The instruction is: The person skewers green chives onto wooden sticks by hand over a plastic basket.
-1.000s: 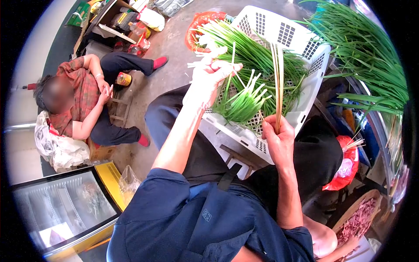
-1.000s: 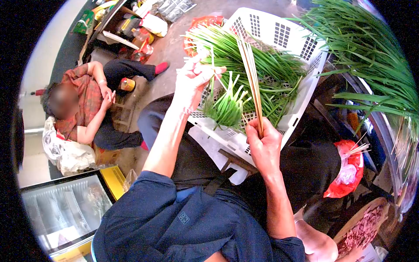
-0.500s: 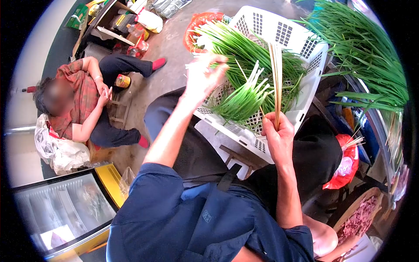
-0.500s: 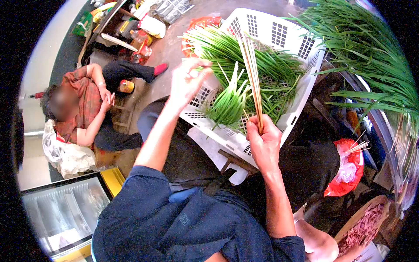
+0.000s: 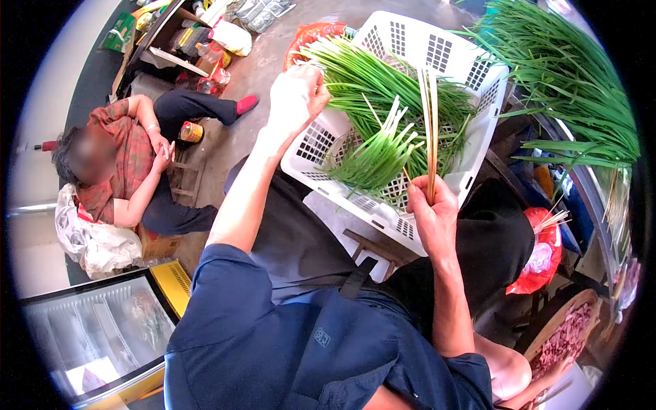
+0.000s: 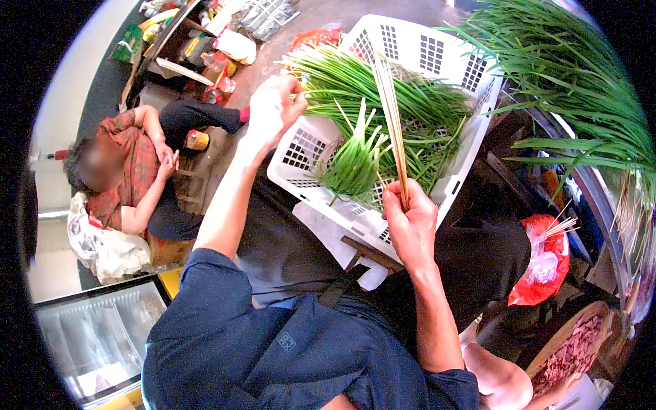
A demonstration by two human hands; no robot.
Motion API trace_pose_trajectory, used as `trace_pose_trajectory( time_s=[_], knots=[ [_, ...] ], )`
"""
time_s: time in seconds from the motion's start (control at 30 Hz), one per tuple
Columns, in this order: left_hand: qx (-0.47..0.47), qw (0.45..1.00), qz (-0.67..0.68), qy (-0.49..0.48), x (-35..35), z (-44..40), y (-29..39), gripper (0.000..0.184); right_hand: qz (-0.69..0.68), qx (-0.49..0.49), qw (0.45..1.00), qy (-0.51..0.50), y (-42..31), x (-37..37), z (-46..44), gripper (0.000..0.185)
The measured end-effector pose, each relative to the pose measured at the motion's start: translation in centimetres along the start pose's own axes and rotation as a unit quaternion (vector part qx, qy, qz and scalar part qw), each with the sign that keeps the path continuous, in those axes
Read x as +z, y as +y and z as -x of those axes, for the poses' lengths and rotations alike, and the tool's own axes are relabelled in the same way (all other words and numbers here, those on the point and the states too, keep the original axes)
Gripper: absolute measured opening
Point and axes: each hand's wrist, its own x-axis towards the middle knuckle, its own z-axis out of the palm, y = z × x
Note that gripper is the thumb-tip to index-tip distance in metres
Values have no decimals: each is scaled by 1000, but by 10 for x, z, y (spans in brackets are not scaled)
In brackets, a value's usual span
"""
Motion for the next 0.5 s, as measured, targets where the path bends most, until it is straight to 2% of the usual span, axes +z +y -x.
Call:
trace_pose_trajectory(
  time_s=[0.03,0.07,0.1,0.13,0.2,0.3,0.4,0.43,0.47,0.5],
  knots=[
    [-68,996,61,-8,-7,0,6,5,-1,2,1000,0,0,0,0,8],
    [-68,996,61,-8,-12,1,9,5,-1,2,1000,0,0,0,0,8],
    [-159,948,274,17,-16,1,12,7,1,2,1000,0,-1,0,0,8],
    [-241,847,471,41,-20,0,13,9,3,1,1000,0,-2,0,0,8],
    [-236,821,511,97,-28,-2,6,8,4,-4,1000,0,-1,1,0,7],
    [-179,729,626,210,-37,-9,-2,4,-2,-7,1000,4,-3,1,1,7],
    [-143,696,669,218,-58,-18,-14,4,-11,-5,1000,7,-4,1,2,7],
    [-161,688,664,243,-68,-22,-10,5,-12,-2,1000,6,-5,1,2,7],
    [-149,651,695,266,-70,-24,-15,5,-13,-3,1000,5,-5,2,2,7],
    [-149,660,687,266,-75,-25,-12,4,-15,-6,1000,1,-5,2,2,7]
  ],
)
